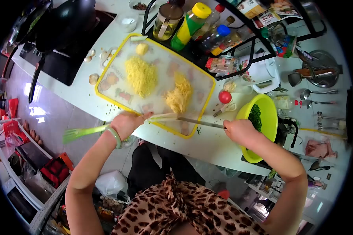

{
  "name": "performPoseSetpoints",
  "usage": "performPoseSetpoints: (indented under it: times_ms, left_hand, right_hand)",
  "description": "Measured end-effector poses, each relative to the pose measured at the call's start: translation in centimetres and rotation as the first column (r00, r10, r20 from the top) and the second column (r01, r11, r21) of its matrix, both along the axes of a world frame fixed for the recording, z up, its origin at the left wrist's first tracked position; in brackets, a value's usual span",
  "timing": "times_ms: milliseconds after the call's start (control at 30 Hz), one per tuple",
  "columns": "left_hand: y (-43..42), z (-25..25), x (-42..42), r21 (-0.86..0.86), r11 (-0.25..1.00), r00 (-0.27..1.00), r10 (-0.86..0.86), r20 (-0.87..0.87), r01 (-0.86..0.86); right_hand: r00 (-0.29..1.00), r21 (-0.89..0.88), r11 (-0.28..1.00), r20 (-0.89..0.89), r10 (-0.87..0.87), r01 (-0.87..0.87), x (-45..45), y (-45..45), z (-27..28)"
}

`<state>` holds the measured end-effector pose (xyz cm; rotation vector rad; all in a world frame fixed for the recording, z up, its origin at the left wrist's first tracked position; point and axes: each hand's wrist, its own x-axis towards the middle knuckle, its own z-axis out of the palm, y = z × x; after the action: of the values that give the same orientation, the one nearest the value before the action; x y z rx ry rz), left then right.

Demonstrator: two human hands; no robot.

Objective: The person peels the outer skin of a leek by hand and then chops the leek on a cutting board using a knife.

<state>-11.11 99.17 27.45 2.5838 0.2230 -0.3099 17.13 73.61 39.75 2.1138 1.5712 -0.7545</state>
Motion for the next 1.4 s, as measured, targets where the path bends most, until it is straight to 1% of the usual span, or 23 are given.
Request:
performPoseSetpoints:
  times_ms: [100, 167, 200, 267, 300, 367, 400, 433, 500, 533, 600, 633, 700, 733, 800, 833, 900, 967, 1033, 1100, 1200, 1333, 1400]
  left_hand:
    - [-0.2, 0.0, -0.4, -0.009, 1.0, 0.999, -0.004, -0.05, 0.004]
    - [-0.6, 0.1, -1.1, -0.05, 0.999, 0.998, -0.002, 0.069, 0.005]
    - [-0.8, 1.0, -1.3, -0.072, 0.997, 0.993, 0.01, 0.119, -0.001]
    - [-1.4, 1.1, -1.8, -0.036, 0.999, 0.995, 0.01, 0.103, -0.007]
    - [-1.7, 1.1, -2.1, -0.009, 1.0, 0.996, 0.028, 0.085, -0.027]
    - [-2.4, 1.3, -2.0, 0.015, 1.0, 0.992, 0.007, 0.127, -0.009]
    - [-2.9, 1.7, -1.7, 0.008, 1.0, 0.992, -0.006, 0.126, 0.005]
    - [-3.3, 2.0, -1.4, 0.001, 1.0, 0.992, -0.02, 0.123, 0.02]
    - [-4.2, 2.3, -0.6, 0.033, 0.998, 0.986, -0.055, 0.158, 0.05]
    - [-4.8, 2.8, 0.0, 0.025, 0.998, 0.987, -0.053, 0.149, 0.05]
    - [-5.6, 3.1, 1.1, 0.007, 0.998, 0.983, -0.06, 0.172, 0.06]
    - [-6.0, 3.1, 1.6, 0.015, 0.997, 0.983, -0.071, 0.171, 0.069]
    - [-6.9, 3.5, 2.8, 0.112, 0.987, 0.983, -0.13, 0.129, 0.116]
    - [-7.2, 3.4, 3.3, 0.106, 0.986, 0.961, -0.149, 0.232, 0.127]
    - [-7.7, 2.9, 4.3, 0.139, 0.979, 0.949, -0.182, 0.256, 0.15]
    - [-8.1, 2.8, 4.8, 0.166, 0.97, 0.931, -0.22, 0.291, 0.177]
    - [-9.2, 2.8, 5.8, 0.171, 0.967, 0.945, -0.226, 0.235, 0.189]
    - [-10.4, 2.3, 6.6, 0.138, 0.977, 0.932, -0.2, 0.304, 0.164]
    - [-11.6, 0.8, 7.3, 0.131, 0.981, 0.936, -0.176, 0.304, 0.142]
    - [-12.3, 0.0, 7.9, 0.178, 0.979, 0.931, -0.159, 0.328, 0.104]
    - [-12.7, -1.0, 8.6, 0.169, 0.982, 0.954, -0.131, 0.269, 0.087]
    - [-12.8, -2.0, 8.6, 0.154, 0.986, 0.949, -0.102, 0.299, 0.057]
    - [-12.6, -2.3, 8.1, 0.179, 0.984, 0.907, -0.063, 0.416, -0.014]
  right_hand:
    - [1.0, 0.023, 1.0, 0.02, -0.021, 0.021, -0.2, -1.3, 0.0]
    - [0.987, 0.097, 0.984, -0.083, -0.139, 0.147, -1.0, -2.2, 0.3]
    - [0.985, 0.105, 0.982, -0.082, -0.15, 0.159, -1.5, -2.8, 0.3]
    - [0.911, 0.206, 0.893, -0.195, -0.362, 0.399, -2.5, -3.9, 0.2]
    - [0.906, 0.215, 0.886, -0.196, -0.374, 0.412, -3.0, -4.4, 0.0]
    - [0.705, 0.209, 0.686, -0.377, -0.601, 0.697, -4.0, -5.4, -0.9]
    - [0.589, 0.264, 0.539, -0.516, -0.622, 0.8, -4.6, -6.3, -2.4]
    - [0.58, 0.269, 0.525, -0.522, -0.625, 0.807, -5.0, -6.8, -3.3]
    - [0.408, 0.228, 0.344, -0.617, -0.673, 0.911, -5.8, -7.5, -4.6]
    - [0.398, 0.231, 0.329, -0.624, -0.672, 0.916, -6.1, -7.9, -5.2]
    - [0.308, 0.215, 0.221, -0.686, -0.66, 0.951, -6.4, -8.4, -6.0]
    - [0.301, 0.217, 0.21, -0.691, -0.657, 0.953, -6.5, -8.6, -6.0]
    - [0.208, 0.163, 0.13, -0.726, -0.656, 0.978, -6.7, -8.7, -5.7]
    - [0.203, 0.155, 0.131, -0.732, -0.651, 0.979, -6.8, -8.7, -5.7]
    - [0.14, 0.141, 0.046, -0.792, -0.594, 0.989, -6.8, -9.0, -5.6]
    - [0.138, 0.135, 0.05, -0.795, -0.591, 0.99, -6.9, -8.9, -5.4]
    - [0.069, 0.074, 0.015, -0.816, -0.573, 0.997, -6.9, -9.1, -5.0]
    - [0.048, 0.054, 0.005, -0.826, -0.562, 0.999, -7.0, -9.3, -5.0]
    - [0.027, 0.032, 0.0, -0.839, -0.544, 0.999, -7.2, -9.4, -5.4]
    - [0.029, 0.039, -0.006, -0.825, -0.565, 0.999, -7.3, -9.6, -5.9]
    - [0.06, 0.052, 0.031, -0.826, -0.561, 0.998, -7.7, -9.3, -5.6]
    - [0.081, 0.068, 0.044, -0.819, -0.569, 0.997, -7.8, -8.8, -5.7]
    - [0.098, 0.068, 0.073, -0.814, -0.573, 0.995, -7.7, -8.5, -5.6]
